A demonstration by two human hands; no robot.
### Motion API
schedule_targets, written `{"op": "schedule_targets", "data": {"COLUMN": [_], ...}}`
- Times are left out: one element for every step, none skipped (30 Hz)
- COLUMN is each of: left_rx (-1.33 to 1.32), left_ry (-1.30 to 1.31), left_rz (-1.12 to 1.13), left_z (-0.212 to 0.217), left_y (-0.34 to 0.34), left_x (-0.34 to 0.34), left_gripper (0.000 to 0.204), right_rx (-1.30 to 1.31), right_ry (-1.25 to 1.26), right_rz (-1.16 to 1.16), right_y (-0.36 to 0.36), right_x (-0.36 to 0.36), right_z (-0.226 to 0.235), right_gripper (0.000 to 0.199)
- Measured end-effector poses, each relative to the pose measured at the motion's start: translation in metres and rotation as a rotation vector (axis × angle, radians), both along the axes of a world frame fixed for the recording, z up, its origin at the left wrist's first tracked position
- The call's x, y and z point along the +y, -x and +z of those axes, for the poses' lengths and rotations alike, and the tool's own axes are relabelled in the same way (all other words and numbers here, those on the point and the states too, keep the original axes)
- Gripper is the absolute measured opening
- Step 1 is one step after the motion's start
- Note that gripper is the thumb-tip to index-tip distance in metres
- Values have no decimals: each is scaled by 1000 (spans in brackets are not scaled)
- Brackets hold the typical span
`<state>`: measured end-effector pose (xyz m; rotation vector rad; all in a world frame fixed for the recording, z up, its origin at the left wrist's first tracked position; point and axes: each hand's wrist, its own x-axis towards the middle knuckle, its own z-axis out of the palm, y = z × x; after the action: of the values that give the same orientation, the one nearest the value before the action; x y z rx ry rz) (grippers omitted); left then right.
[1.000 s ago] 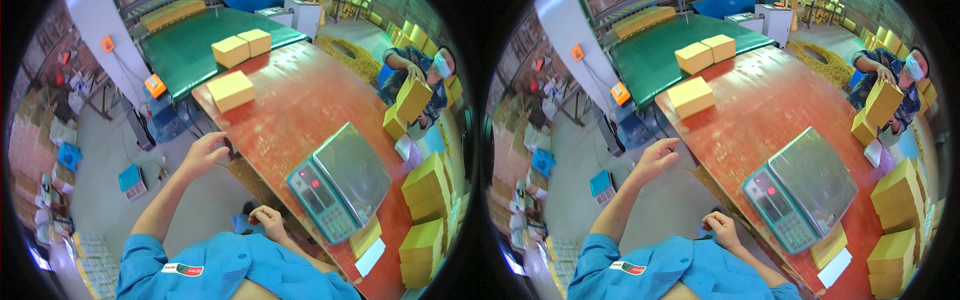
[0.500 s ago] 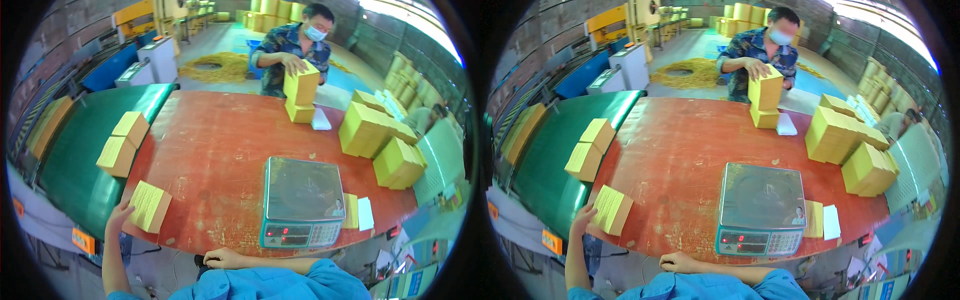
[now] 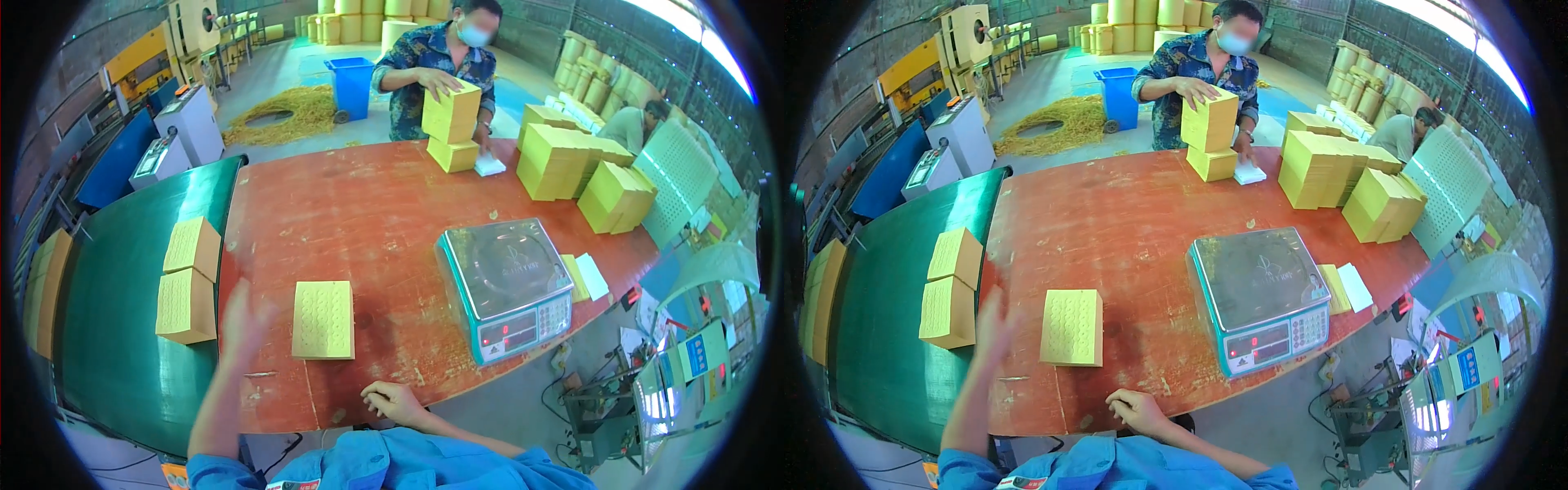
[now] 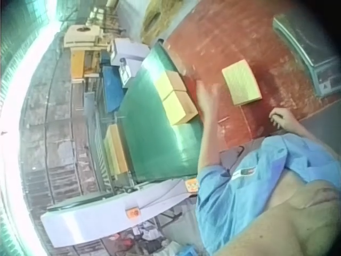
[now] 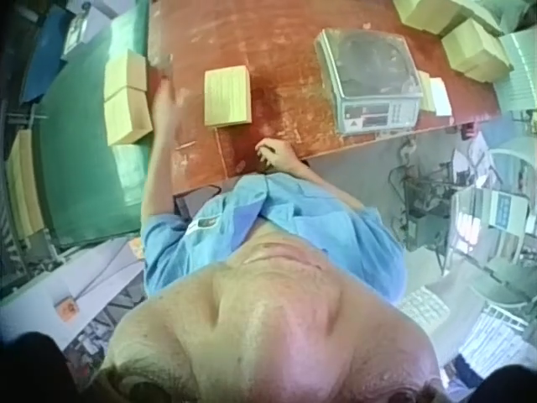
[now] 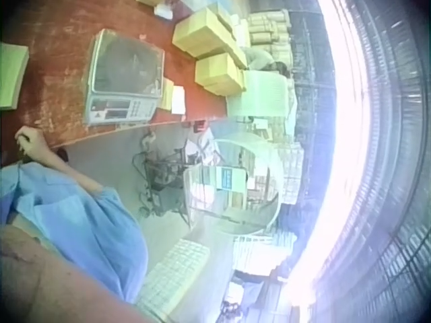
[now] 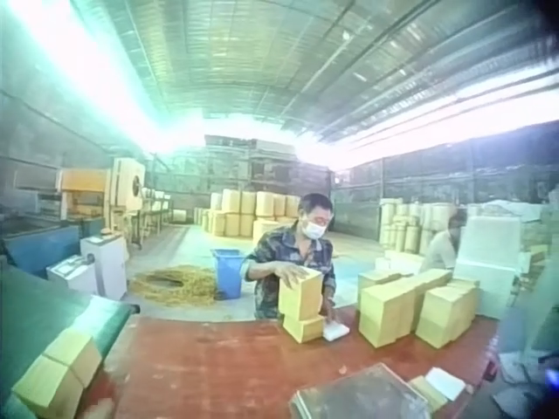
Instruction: Weighing and stacking yellow paper sheets at a work station.
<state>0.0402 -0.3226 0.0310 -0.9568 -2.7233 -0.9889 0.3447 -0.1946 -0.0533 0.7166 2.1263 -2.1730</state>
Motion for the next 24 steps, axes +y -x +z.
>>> {"op": "schedule_targets", "data": {"left_rx": [-71, 80, 229, 391, 553, 552, 209, -137, -138, -160, -181, -185, -153, -120, -121, -52, 16, 19, 37, 52, -20, -28, 6, 35], "left_ry": [-70, 128, 51, 122, 198, 192, 288, 381, 376, 373, 371, 372, 325, 279, 283, 275, 267, 272, 284, 299, 321, 337, 362, 395], "left_rz": [46, 276, 375, 445, 516, 511, 563, 605, 598, 591, 599, 595, 576, 557, 563, 582, 601, 606, 564, 523, 505, 524, 499, 492], "left_z": [10, 35, 42, 29, 14, 3, 0, -4, -10, -5, -1, -4, -5, -8, -12, -15, -18, -22, -22, -21, -20, -24, -35, -48], "left_y": [35, 57, 85, 127, 161, 177, 182, 187, 190, 177, 166, 167, 167, 164, 157, 150, 144, 140, 132, 123, 114, 110, 104, 98], "left_x": [-15, -30, -54, -94, -131, -145, -148, -149, -151, -138, -137, -139, -145, -149, -150, -147, -145, -145, -138, -135, -132, -134, -140, -156], "left_gripper": [71, 69, 67, 68, 68, 68, 69, 70, 70, 71, 73, 73, 73, 72, 72, 70, 67, 67, 69, 71, 76, 76, 76, 75], "right_rx": [81, 159, 173, 181, 207, 223, 220, 230, 241, 230, 218, 206, 205, 210, 215, 220, 224, 227, 229, 254, 276, 271, 282, 296], "right_ry": [-35, -70, -83, -83, -191, -306, -313, -336, -358, -365, -348, -330, -328, -315, -300, -295, -304, -312, -308, -315, -318, -302, -306, -301], "right_rz": [-41, -84, -97, -90, -59, -42, -54, -31, -5, -21, -11, -1, 5, -12, -29, -24, -14, -3, 1, 7, 15, 35, 54, 92], "right_y": [-4, -8, -8, -6, -2, 0, -1, -1, -1, 0, -1, -2, -3, -4, -7, -8, -10, -13, -14, -16, -18, -17, -16, -13], "right_x": [-1, -3, -8, -13, -17, -16, -14, -12, -12, -9, -10, -10, -12, -12, -13, -13, -13, -12, -10, -9, -8, -9, -12, -18], "right_z": [-7, -10, -6, -3, -2, -2, -4, -7, -8, -8, -6, -4, -4, -5, -6, -7, -8, -10, -11, -12, -14, -16, -16, -15], "right_gripper": [17, 17, 15, 15, 15, 15, 15, 15, 15, 15, 15, 14, 14, 15, 16, 16, 16, 16, 16, 16, 16, 16, 16, 16]}}
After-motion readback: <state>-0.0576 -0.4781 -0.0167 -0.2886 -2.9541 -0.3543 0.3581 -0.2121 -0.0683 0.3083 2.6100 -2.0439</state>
